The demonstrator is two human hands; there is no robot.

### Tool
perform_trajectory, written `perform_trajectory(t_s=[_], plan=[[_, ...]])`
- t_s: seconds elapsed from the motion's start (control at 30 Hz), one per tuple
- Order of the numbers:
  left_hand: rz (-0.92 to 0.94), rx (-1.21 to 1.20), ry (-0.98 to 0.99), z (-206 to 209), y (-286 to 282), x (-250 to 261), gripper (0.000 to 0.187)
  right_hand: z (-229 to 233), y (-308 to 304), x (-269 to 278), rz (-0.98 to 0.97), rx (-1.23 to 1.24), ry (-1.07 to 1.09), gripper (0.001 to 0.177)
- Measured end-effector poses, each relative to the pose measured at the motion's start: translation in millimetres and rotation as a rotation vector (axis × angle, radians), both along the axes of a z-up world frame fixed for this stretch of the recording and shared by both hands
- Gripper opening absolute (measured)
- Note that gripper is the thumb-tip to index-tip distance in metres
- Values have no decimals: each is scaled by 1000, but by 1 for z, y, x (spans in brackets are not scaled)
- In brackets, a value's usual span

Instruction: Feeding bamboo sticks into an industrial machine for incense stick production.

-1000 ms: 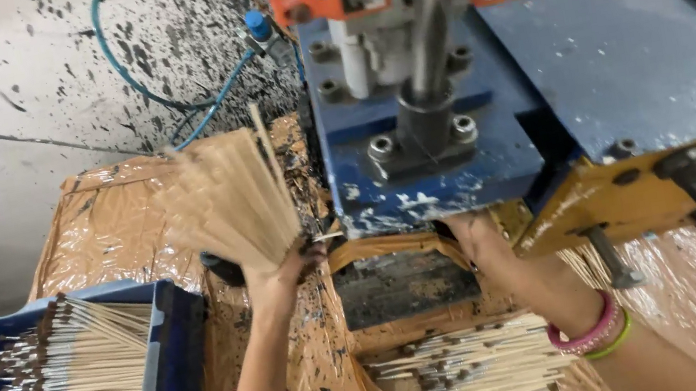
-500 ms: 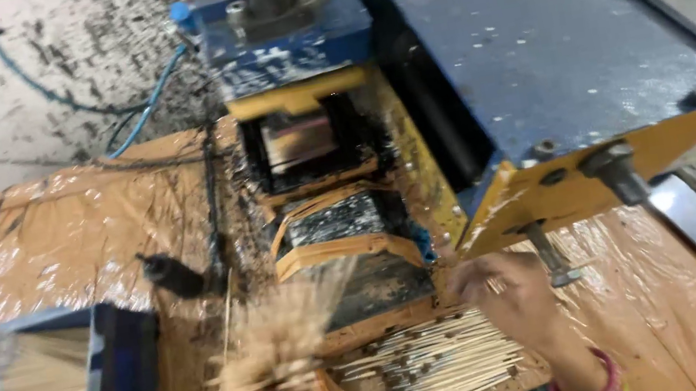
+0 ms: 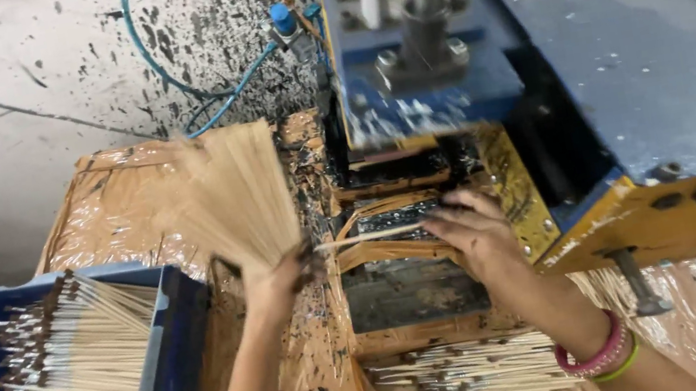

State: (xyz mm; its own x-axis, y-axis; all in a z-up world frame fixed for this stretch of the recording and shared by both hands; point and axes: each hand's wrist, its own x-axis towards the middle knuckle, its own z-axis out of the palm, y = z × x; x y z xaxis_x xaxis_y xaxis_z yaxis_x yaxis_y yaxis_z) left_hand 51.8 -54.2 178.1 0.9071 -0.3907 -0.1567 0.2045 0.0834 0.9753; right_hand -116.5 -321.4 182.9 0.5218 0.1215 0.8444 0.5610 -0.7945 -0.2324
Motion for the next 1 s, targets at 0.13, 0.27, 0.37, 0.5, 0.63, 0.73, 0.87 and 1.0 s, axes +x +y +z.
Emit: perform_trajectory(t_s=[0.13,0.27,0.37,0.5,0.63,0.73,0.87,1.0], plan=[[-170,-258,-30,-21,-24,11,20,-53,-28,6,-381,-225,141,38],[-174,-362,70,-30,-32,14,16,-134,-58,-18,-511,28,531,19],[-143,-352,74,-22,-31,9,16,-145,-57,-33,-560,-60,443,20],[-206,-392,-80,-19,-17,-3,20,-25,-3,-57,-652,-243,280,23],[55,-125,-202,-59,23,-18,25,50,20,-84,-755,-440,128,27],[102,-50,-250,-100,54,-34,19,-15,-23,-131,-811,-99,150,23],[114,343,-222,-161,89,-38,13,-111,-91,-169,-908,374,279,26],[-195,119,97,-190,66,-29,22,-131,-81,-160,-966,532,355,22]])
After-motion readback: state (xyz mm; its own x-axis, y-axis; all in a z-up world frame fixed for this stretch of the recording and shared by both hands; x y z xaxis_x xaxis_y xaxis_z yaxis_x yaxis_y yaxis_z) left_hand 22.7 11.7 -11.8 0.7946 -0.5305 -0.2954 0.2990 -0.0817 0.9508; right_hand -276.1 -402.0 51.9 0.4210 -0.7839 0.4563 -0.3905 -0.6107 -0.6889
